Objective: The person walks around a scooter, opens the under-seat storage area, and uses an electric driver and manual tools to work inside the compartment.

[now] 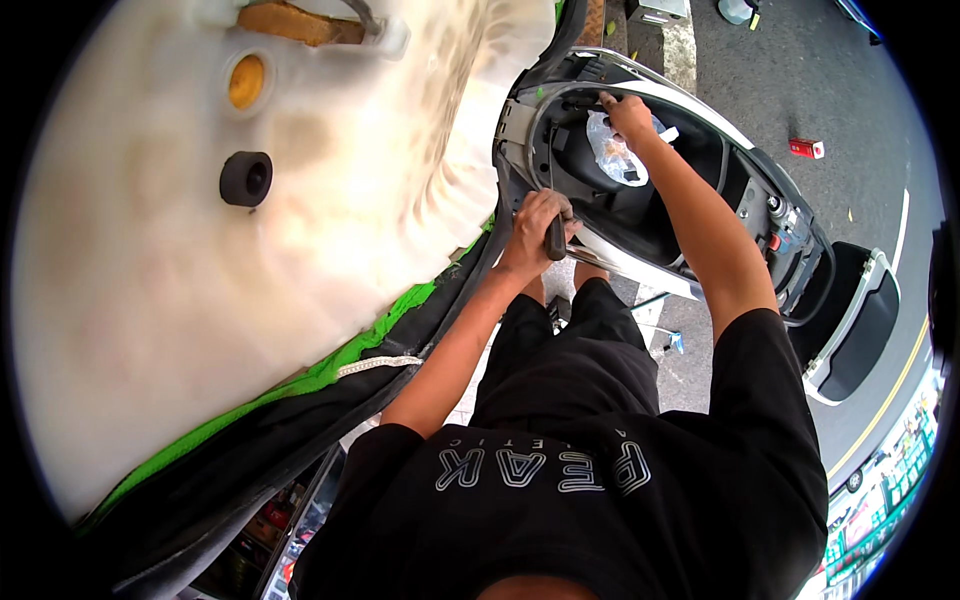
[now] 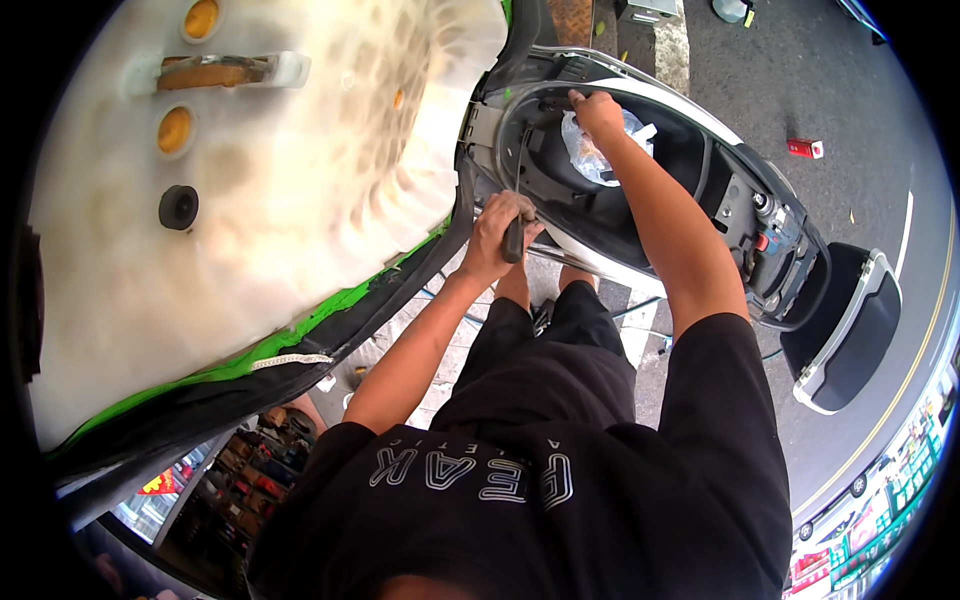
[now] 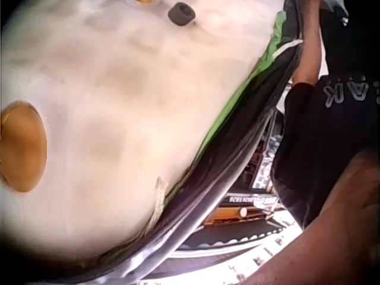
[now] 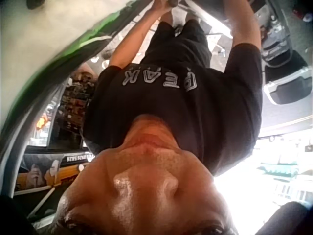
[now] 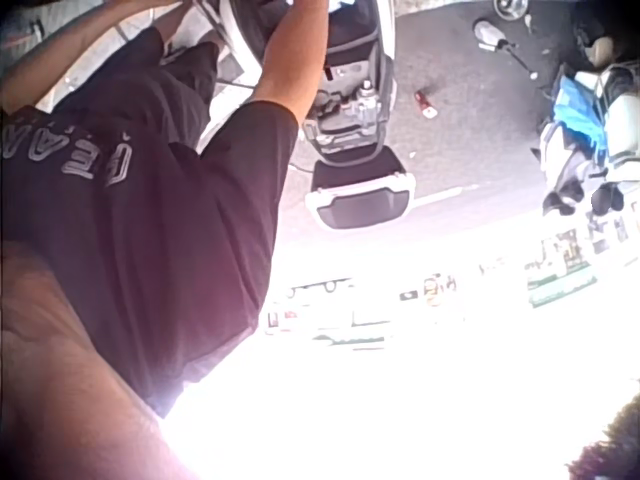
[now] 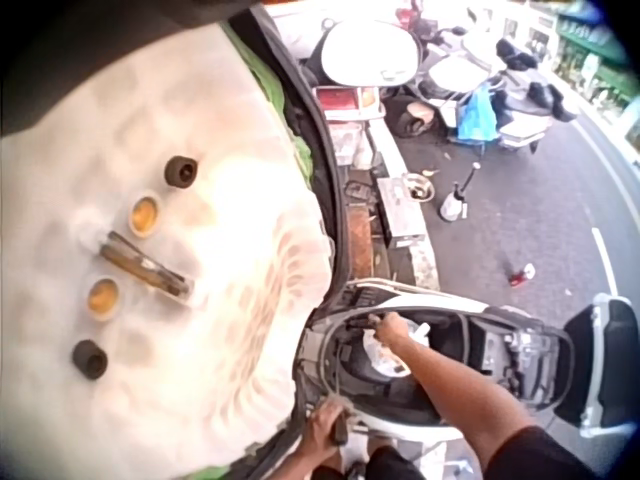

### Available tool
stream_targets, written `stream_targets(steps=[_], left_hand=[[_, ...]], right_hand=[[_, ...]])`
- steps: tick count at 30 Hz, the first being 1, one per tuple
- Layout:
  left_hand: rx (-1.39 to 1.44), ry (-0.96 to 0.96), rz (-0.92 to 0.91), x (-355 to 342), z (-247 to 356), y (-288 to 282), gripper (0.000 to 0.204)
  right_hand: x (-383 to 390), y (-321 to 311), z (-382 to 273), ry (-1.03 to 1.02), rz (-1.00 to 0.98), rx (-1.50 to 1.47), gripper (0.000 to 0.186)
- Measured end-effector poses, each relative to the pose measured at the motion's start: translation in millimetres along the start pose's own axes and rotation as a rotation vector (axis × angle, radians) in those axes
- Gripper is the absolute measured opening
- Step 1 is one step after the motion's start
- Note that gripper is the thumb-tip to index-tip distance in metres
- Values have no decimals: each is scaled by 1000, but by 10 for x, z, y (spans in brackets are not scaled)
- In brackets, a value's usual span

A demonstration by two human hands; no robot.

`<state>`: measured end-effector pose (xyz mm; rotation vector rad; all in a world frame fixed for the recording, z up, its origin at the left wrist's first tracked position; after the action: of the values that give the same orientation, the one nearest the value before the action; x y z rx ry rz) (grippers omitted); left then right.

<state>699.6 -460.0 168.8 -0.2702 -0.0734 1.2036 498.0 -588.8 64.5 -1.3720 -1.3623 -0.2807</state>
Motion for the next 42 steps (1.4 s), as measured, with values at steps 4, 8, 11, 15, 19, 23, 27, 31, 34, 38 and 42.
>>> stream_targets(steps=[4,8,11,15,19,23,27,31,34,38,42], left_hand=[[-11,18,11,-24,11,-10,18],[11,13,9,-5,2,-11,18],[20,14,25,-5,-3,-16,17],[29,-1,37,-3,-33,4,17],[49,3,37,-45,-27,16,18],[45,-7,29,-68,-29,32,18],[45,-15,15,-72,-52,44,18],[37,4,27,-76,-40,43,18],[48,6,19,-90,-70,57,18],[35,7,24,-78,-75,69,18],[61,13,31,-102,-76,85,18]], right_hand=[[175,-15,-175,-1044,608,792,30],[45,-90,-141,-486,518,484,33],[-15,-49,-95,-440,367,485,30],[181,-39,-184,-1026,523,695,26],[-145,-99,-45,-266,288,420,23],[106,-83,-189,-1144,585,561,42],[-147,-72,-71,-305,282,391,37],[-94,-78,-127,-579,332,560,39],[96,-35,-225,-1088,558,559,37],[-117,-27,-122,-571,417,528,31],[-192,-39,15,-798,412,542,32]])
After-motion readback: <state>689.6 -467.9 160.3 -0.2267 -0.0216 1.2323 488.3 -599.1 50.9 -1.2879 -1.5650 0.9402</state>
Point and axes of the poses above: each hand's wrist, its own x-axis away from the middle knuckle, its own y-axis out of the palm, z = x × y, the point moved 4 cm from there along -x, towards the middle knuckle, and after that the axes turned 9 degrees about x, right-handed, at the moved point
